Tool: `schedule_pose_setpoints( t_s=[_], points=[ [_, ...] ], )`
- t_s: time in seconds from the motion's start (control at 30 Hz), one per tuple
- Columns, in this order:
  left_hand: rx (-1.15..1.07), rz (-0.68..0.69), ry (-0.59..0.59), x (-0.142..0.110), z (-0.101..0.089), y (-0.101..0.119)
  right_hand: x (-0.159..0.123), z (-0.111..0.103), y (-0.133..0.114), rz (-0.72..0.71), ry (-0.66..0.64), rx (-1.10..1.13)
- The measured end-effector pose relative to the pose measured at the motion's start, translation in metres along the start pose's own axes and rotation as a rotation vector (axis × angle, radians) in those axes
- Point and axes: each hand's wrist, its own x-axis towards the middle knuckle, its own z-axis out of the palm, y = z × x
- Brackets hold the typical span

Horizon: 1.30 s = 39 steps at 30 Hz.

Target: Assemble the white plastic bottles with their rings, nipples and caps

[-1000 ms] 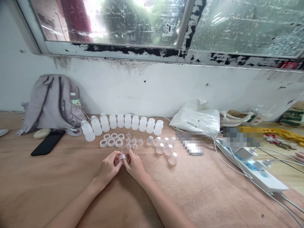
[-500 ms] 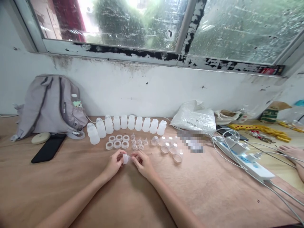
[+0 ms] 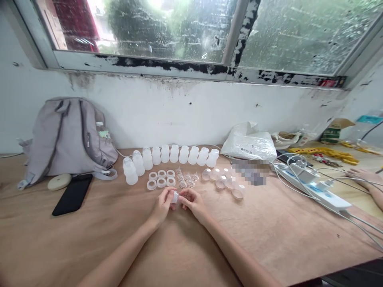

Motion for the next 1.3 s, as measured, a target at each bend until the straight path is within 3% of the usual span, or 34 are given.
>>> schedule_pose_setpoints(
  t_s=[0.27,1.3],
  points=[
    [0.117,0.031,0.047,-0.0012,0.0016,-0.0021,0.0012,-0.0046,0.0033,0.033,0.082,0.097],
    [0.098,-0.008,0.032,0.0035,-0.0008,-0.0062,0.0027,0.0026,-0.0003,-0.003,0.095,-0.085]
  ],
)
